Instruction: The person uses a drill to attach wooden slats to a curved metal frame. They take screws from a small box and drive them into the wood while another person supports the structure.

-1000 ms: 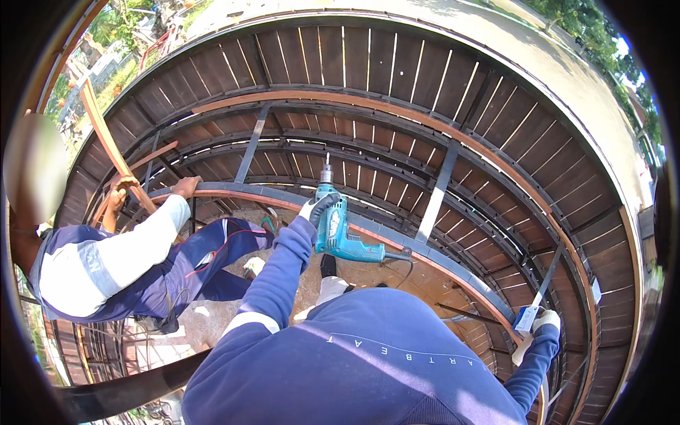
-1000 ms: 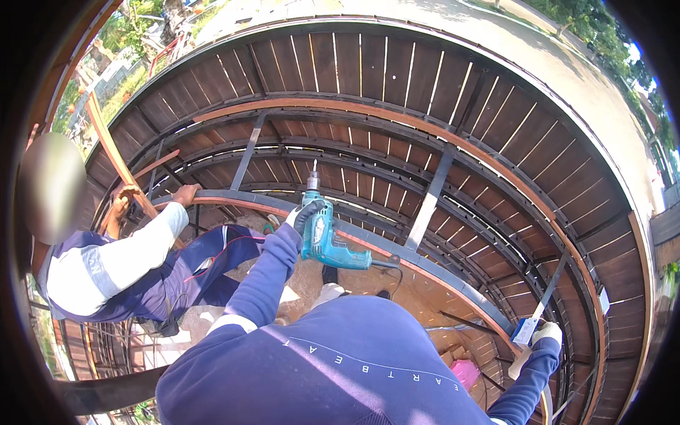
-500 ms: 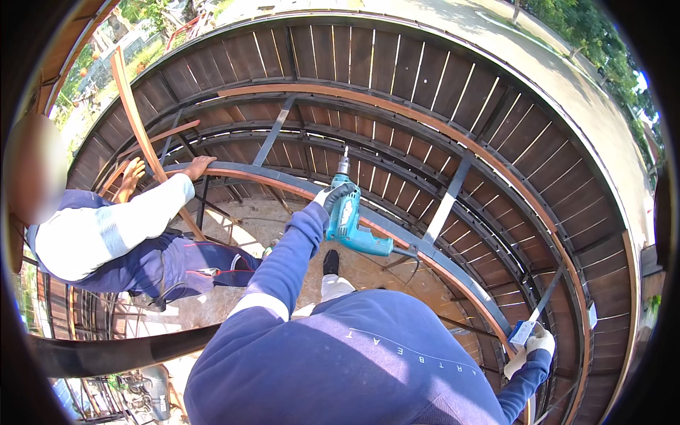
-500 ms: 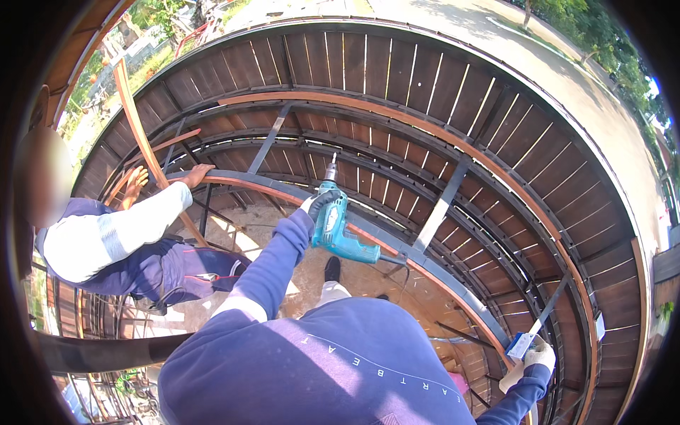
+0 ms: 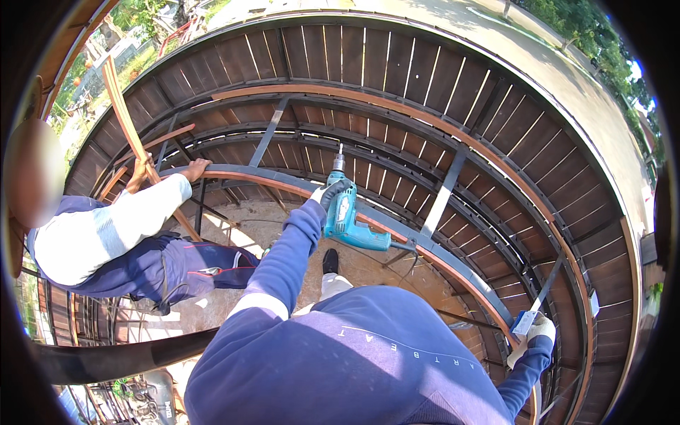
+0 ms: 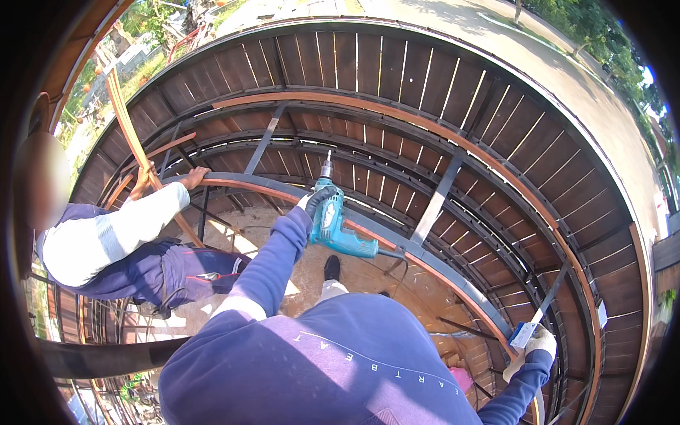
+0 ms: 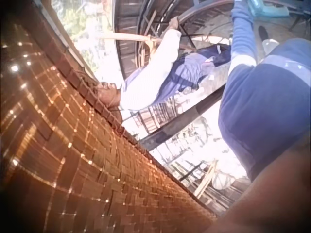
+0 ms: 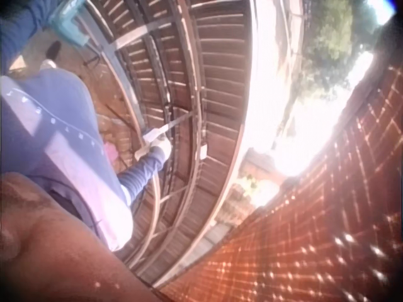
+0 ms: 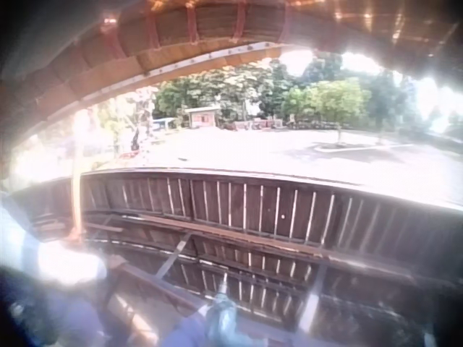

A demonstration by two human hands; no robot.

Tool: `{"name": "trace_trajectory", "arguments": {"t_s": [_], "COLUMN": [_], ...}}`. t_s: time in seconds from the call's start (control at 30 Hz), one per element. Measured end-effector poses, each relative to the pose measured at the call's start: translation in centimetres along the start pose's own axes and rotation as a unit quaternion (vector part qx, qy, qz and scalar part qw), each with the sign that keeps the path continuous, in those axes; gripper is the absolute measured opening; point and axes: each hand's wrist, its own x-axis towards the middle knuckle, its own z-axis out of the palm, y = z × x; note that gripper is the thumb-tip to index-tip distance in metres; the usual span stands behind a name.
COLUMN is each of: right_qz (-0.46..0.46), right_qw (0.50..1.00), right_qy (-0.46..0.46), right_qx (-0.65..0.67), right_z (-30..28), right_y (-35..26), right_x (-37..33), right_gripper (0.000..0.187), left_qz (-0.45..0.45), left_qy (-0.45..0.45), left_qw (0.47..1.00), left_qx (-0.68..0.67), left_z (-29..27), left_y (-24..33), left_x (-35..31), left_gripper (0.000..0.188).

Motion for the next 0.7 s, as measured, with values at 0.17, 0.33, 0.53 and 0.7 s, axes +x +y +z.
{"name": "trace_trajectory", "arguments": {"t_s": [0.17,0.33,0.53,0.7], "right_qz": [0.017,0.029,0.039,0.067], "right_qw": [0.999,0.995,0.991,0.988], "right_qy": [0.032,0.012,-0.053,-0.068], "right_qx": [-0.036,-0.094,-0.113,-0.121], "right_z": [-0.9,0.1,-0.6,-2.2], "right_y": [-1.3,-0.7,-1.3,-3.7], "right_x": [-0.8,0.4,1.0,-0.1], "right_gripper": [0.038,0.027,0.030,0.030], "left_qz": [-0.015,-0.016,-0.012,0.003], "left_qy": [0.000,0.004,0.004,0.026], "left_qw": [1.000,0.999,0.999,0.998], "left_qx": [0.012,0.032,0.043,0.054], "left_z": [0.1,0.2,-0.4,-1.2], "left_y": [0.4,0.8,0.3,0.0], "left_x": [-0.3,-0.5,-0.2,0.3], "left_gripper": [0.055,0.061,0.060,0.057]}}
